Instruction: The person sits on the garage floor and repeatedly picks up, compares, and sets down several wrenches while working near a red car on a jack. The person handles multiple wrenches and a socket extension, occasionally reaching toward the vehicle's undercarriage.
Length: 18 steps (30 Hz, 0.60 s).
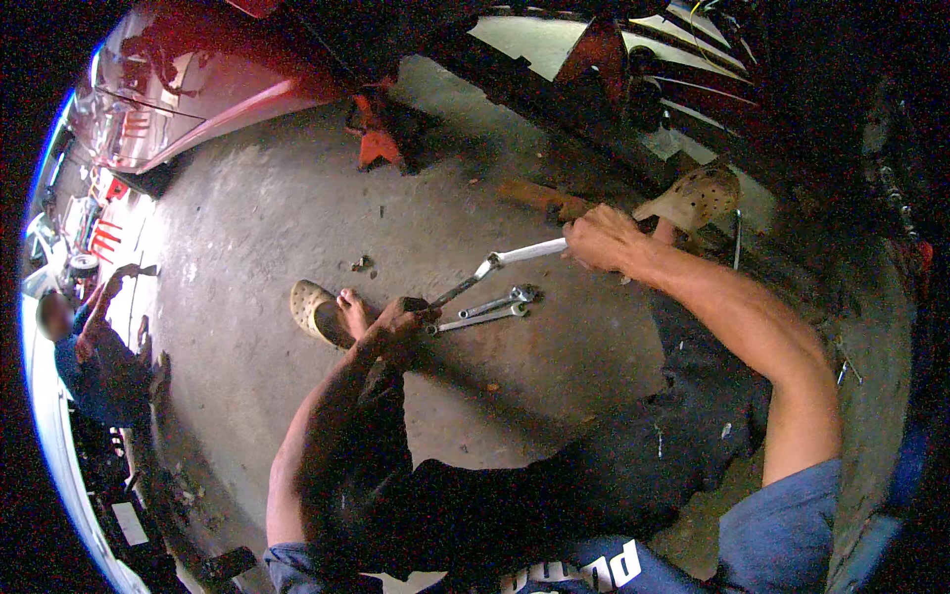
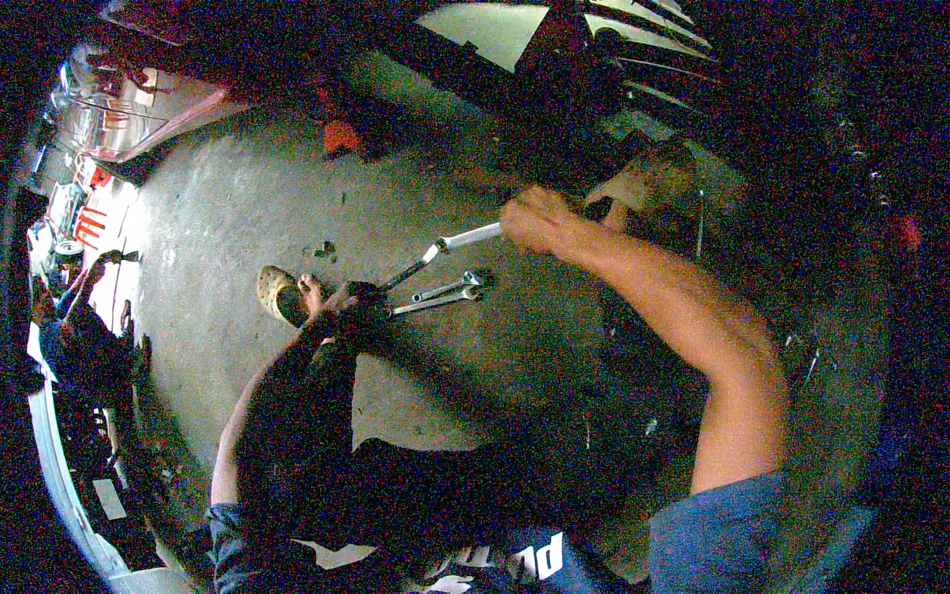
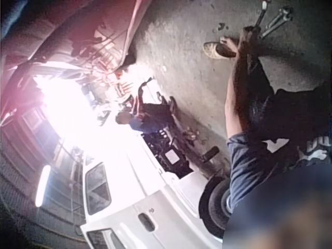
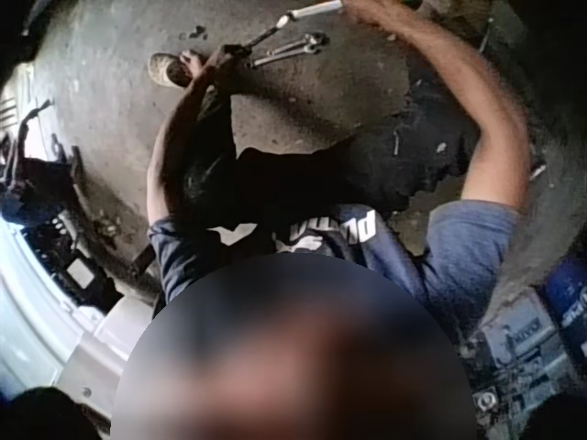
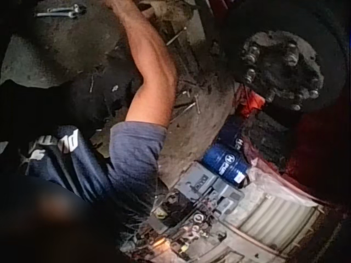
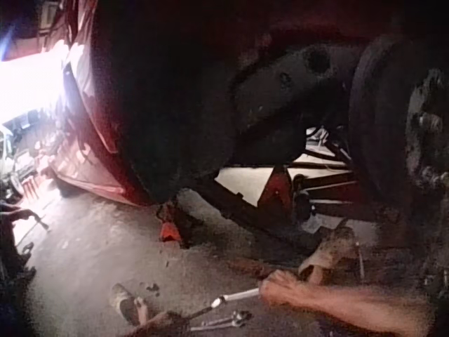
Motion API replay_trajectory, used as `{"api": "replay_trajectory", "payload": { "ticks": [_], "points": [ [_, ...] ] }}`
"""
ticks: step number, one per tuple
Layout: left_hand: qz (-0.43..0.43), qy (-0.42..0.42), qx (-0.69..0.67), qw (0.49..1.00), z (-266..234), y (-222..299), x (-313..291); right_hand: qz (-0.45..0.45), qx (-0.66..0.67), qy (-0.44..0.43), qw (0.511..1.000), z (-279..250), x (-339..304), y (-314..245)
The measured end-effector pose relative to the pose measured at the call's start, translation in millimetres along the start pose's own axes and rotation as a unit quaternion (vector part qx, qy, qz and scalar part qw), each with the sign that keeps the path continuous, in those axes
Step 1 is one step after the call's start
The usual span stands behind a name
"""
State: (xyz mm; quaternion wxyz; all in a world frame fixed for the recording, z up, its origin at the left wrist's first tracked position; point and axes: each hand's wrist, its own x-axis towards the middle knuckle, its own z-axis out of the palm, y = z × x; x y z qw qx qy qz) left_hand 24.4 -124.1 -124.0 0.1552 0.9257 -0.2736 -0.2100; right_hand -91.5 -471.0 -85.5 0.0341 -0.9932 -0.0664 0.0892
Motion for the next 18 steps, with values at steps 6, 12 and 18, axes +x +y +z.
{"api": "replay_trajectory", "payload": {
  "ticks": [6,12,18],
  "points": [
    [-0.012,-0.026,-0.140,0.990,17,2,-2,0.043,-0.025,-0.016,0.999,-15,-4,-7],
    [-0.088,-0.011,-0.564,0.821,15,10,16,0.223,0.301,0.206,0.904,-10,19,-46],
    [-0.148,0.202,0.193,0.949,26,-16,13,0.269,0.693,-0.080,0.664,-57,22,-53]
  ]
}}
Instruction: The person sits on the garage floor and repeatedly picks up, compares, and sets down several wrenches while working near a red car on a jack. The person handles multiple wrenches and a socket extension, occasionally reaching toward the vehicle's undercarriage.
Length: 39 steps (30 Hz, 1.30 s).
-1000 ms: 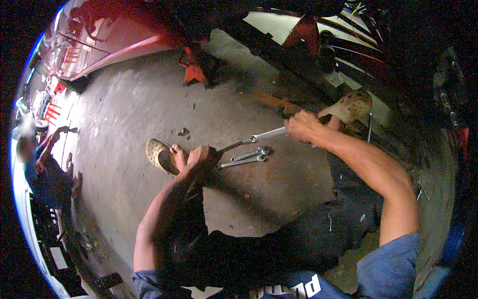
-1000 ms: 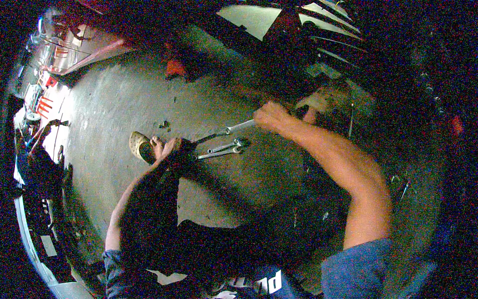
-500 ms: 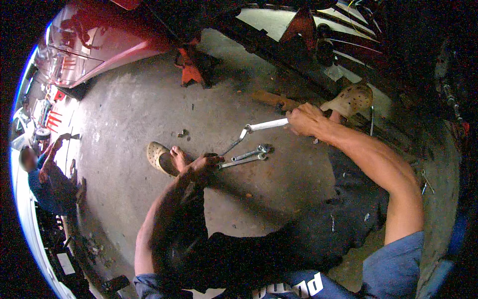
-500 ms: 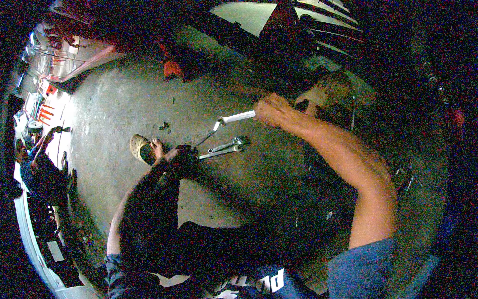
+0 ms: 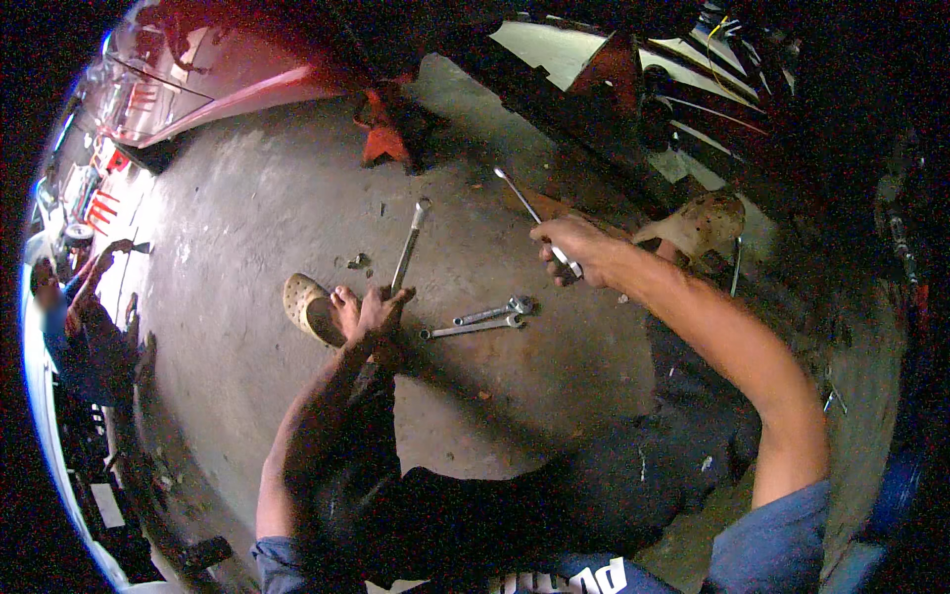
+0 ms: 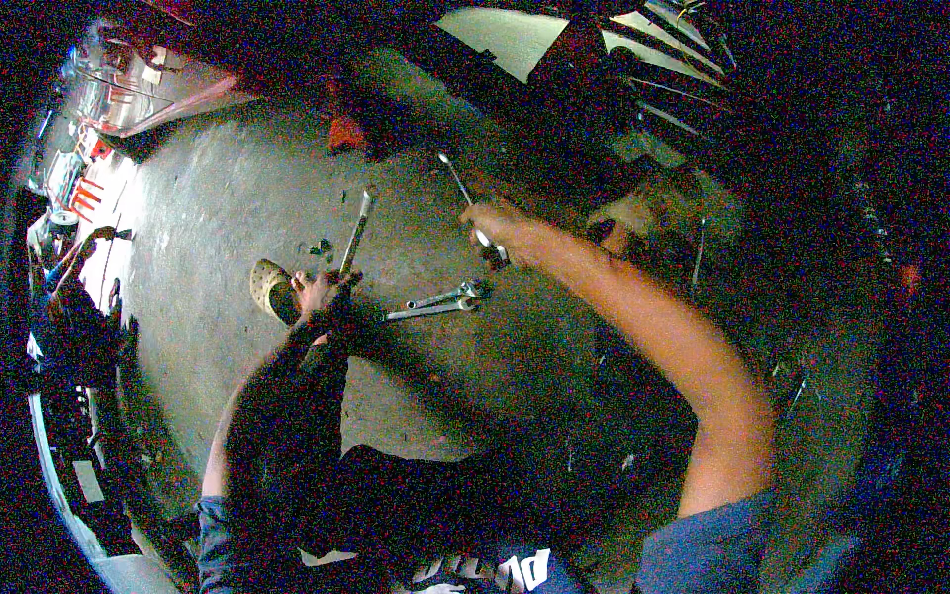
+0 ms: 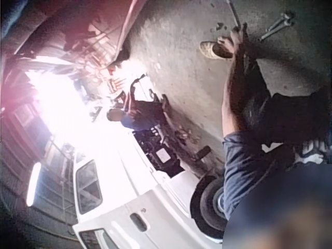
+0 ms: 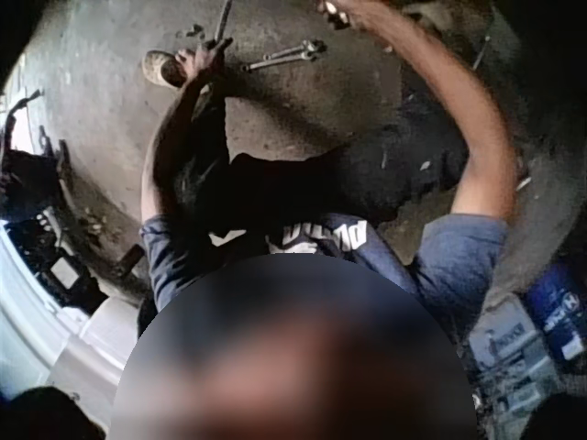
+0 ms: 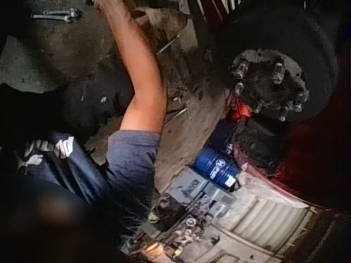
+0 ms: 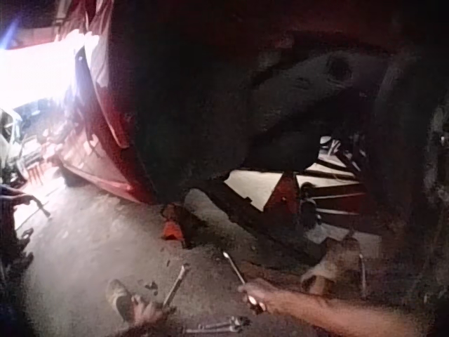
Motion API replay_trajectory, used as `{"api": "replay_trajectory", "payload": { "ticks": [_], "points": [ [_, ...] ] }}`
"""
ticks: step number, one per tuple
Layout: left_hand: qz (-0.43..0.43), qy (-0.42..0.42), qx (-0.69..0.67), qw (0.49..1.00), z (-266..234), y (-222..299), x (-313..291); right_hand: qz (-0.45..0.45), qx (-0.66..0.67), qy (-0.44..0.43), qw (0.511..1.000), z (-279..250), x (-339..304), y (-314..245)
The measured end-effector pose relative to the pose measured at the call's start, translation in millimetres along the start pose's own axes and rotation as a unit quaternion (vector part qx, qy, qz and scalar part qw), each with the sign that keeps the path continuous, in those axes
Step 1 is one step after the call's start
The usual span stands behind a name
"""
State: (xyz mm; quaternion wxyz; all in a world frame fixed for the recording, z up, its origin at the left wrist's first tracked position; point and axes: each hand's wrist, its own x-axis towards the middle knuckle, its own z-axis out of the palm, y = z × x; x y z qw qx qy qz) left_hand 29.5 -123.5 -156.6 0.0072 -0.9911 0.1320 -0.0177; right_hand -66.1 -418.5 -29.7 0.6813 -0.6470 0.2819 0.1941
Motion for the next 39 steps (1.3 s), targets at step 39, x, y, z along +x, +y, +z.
{"api": "replay_trajectory", "payload": {
  "ticks": [39],
  "points": [
    [0.262,-0.231,-0.262,0.900,12,-11,-4,-0.312,-0.193,-0.090,0.926,-22,52,68]
  ]
}}
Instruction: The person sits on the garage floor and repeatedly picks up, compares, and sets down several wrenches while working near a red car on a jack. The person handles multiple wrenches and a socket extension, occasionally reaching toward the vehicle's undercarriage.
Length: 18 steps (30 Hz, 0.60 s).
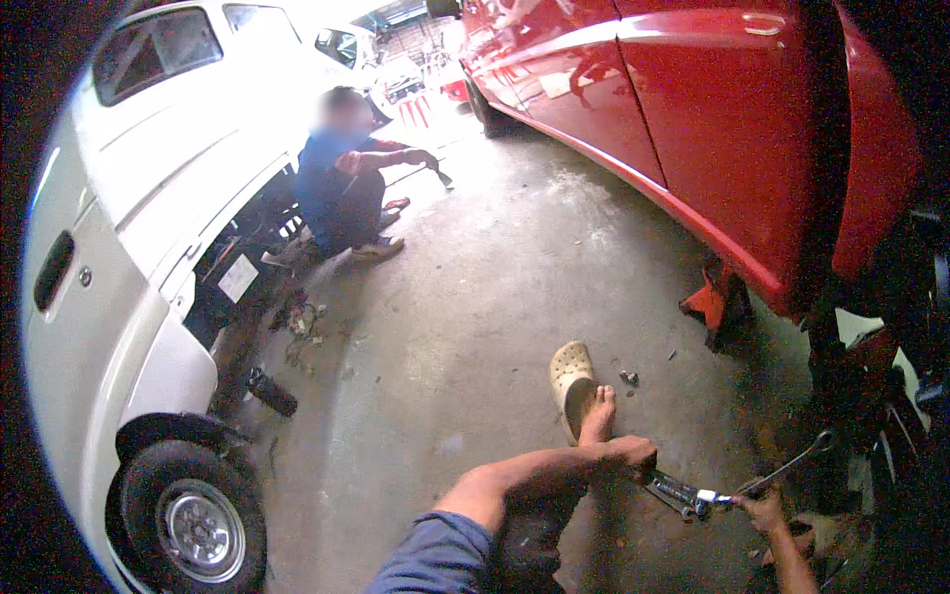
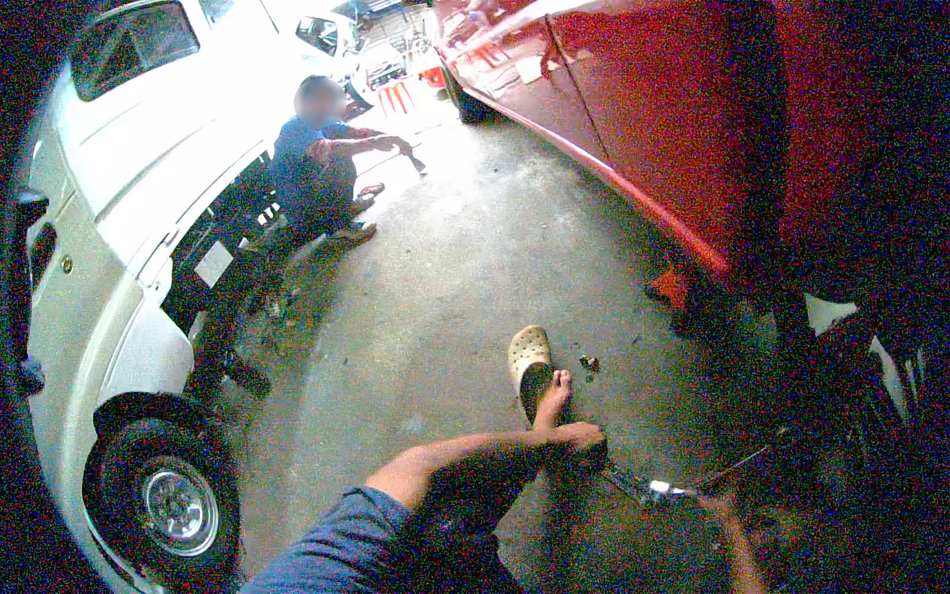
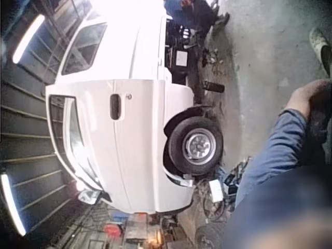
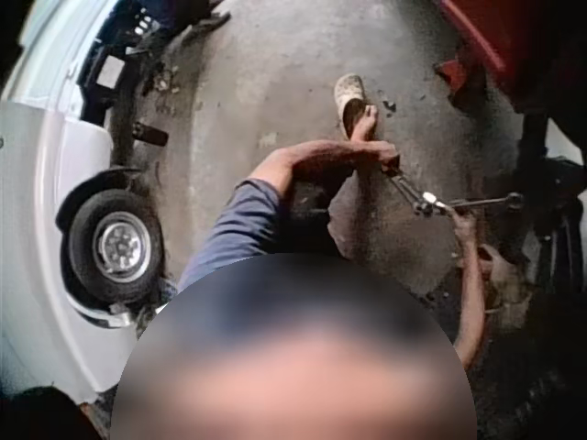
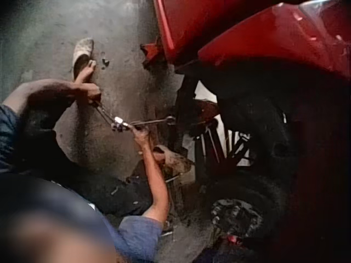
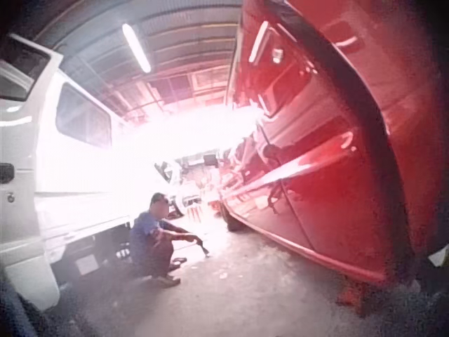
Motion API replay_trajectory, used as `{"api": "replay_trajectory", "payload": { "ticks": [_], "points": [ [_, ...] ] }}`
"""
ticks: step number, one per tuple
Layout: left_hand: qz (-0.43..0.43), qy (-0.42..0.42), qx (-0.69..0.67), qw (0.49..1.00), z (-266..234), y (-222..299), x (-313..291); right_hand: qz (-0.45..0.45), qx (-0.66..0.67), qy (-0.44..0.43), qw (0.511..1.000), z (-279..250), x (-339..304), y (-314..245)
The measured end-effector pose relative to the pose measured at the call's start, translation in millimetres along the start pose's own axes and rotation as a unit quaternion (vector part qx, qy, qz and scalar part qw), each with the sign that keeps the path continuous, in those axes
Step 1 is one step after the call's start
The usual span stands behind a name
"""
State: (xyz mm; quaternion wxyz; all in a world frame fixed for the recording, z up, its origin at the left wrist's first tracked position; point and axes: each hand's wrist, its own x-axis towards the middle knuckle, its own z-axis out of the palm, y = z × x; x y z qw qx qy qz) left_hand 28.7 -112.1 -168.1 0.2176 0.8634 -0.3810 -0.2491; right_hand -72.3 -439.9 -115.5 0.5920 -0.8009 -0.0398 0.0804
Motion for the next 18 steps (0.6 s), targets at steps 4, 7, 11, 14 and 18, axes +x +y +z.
{"api": "replay_trajectory", "payload": {
  "ticks": [4,7,11,14,18],
  "points": [
    [-0.010,-0.031,0.024,0.999,4,10,12,0.038,-0.237,-0.012,0.971,6,-9,-13],
    [-0.019,-0.031,0.021,0.999,9,30,27,-0.223,-0.414,0.098,0.877,13,-17,-34],
    [0.017,0.065,-0.064,0.996,10,50,27,-0.010,-0.305,-0.133,0.943,6,-19,-69],
    [0.032,0.047,-0.036,0.998,4,66,27,-0.012,-0.353,-0.169,0.920,-6,-24,-79],
    [0.008,0.031,-0.022,0.999,-6,88,25,-0.163,-0.380,-0.204,0.888,-10,-28,-70]
  ]
}}
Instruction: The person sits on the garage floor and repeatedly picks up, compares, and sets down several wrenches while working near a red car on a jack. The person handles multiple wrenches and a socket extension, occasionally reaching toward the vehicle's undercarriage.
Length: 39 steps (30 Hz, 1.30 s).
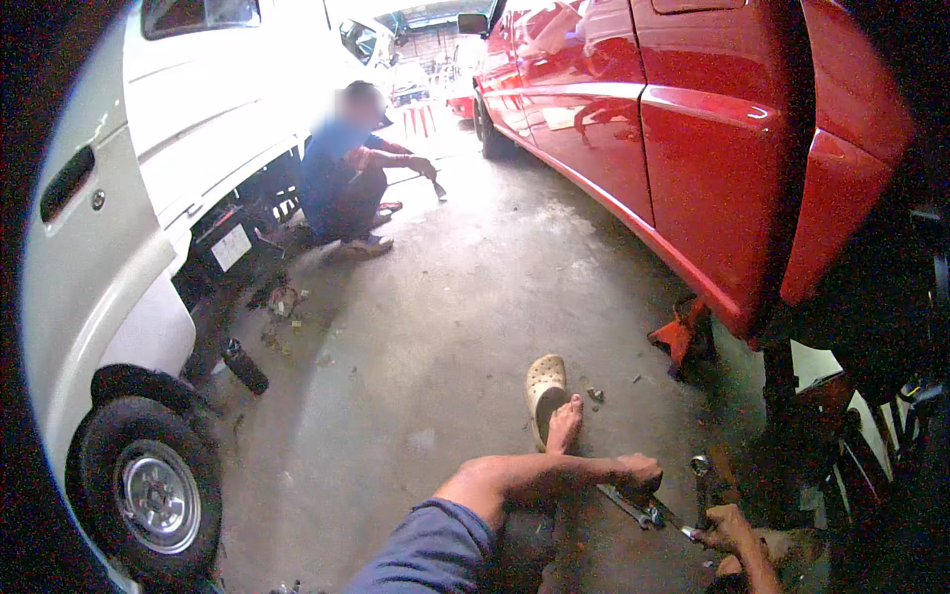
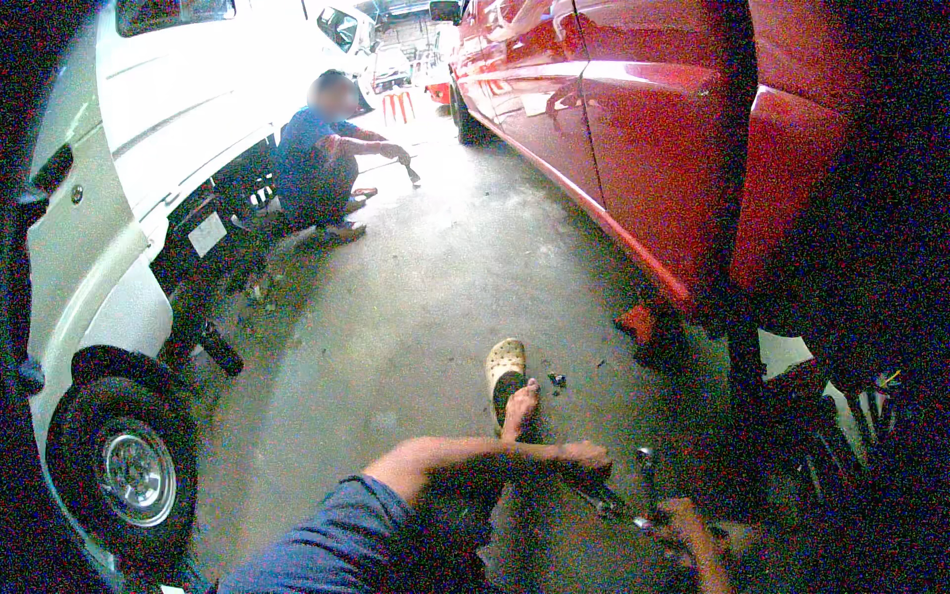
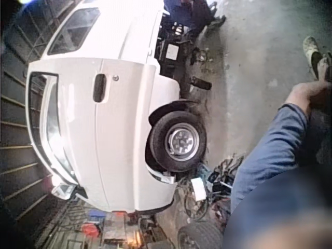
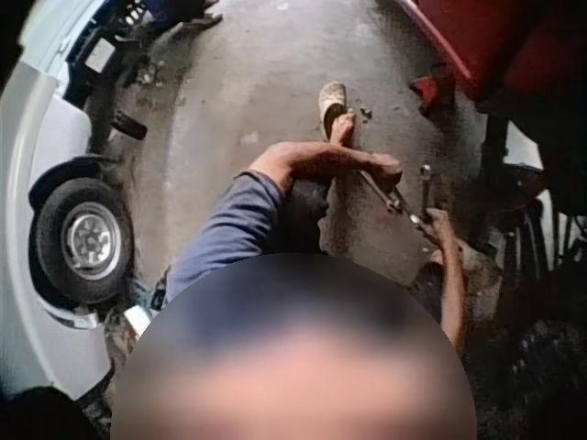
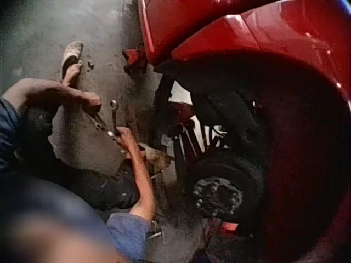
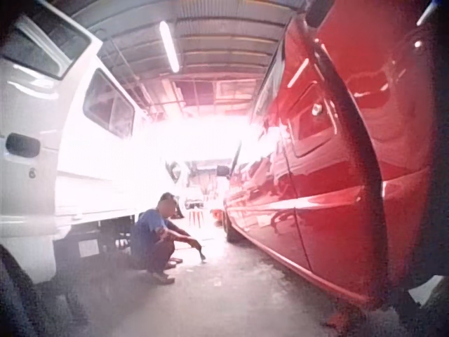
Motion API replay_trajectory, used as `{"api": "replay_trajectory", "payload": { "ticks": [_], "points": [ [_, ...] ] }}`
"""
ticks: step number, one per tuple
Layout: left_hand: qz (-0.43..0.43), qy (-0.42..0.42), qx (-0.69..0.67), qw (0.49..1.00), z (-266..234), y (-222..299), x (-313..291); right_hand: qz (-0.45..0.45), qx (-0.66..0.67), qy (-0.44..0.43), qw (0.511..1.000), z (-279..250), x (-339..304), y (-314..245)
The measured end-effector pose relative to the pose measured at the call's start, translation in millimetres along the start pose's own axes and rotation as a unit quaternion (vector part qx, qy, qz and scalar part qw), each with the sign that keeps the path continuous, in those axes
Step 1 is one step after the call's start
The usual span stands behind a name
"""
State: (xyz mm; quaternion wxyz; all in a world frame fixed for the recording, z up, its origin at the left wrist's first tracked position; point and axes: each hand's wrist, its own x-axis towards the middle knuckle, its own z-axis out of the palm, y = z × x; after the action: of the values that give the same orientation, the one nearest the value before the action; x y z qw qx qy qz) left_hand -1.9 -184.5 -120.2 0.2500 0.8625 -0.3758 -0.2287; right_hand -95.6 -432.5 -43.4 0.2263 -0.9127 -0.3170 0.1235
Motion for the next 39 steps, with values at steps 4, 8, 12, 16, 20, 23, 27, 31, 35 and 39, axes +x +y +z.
{"api": "replay_trajectory", "payload": {
  "ticks": [4,8,12,16,20,23,27,31,35,39],
  "points": [
    [0.046,0.009,0.087,0.995,-18,23,-11,0.057,-0.066,-0.038,0.995,14,-5,-5],
    [0.128,0.033,0.222,0.966,-54,54,-23,0.161,-0.115,-0.079,0.977,15,-6,-16],
    [0.106,0.010,0.336,0.936,-94,74,-39,0.187,0.055,0.031,0.980,-6,-9,-20],
    [0.021,0.052,0.271,0.961,-118,59,-81,0.031,-0.177,0.098,0.979,-27,-3,-30],
    [-0.046,0.133,0.276,0.951,-138,33,-111,0.137,0.214,0.154,0.955,-32,-7,-60],
    [-0.057,0.146,0.290,0.944,-140,17,-114,0.154,0.062,0.235,0.958,-44,-17,-62],
    [0.035,0.197,0.200,0.959,-137,8,-111,0.220,-0.074,0.172,0.957,-38,-34,-32],
    [0.079,0.184,0.037,0.979,-136,23,-106,0.213,0.009,0.097,0.972,-7,-49,-15],
    [-0.071,0.065,-0.295,0.951,-129,38,-100,0.410,0.147,0.058,0.898,-17,-47,-27],
    [0.063,-0.050,-0.190,0.979,-111,7,-64,0.449,0.119,0.035,0.885,-26,-35,-23]
  ]
}}
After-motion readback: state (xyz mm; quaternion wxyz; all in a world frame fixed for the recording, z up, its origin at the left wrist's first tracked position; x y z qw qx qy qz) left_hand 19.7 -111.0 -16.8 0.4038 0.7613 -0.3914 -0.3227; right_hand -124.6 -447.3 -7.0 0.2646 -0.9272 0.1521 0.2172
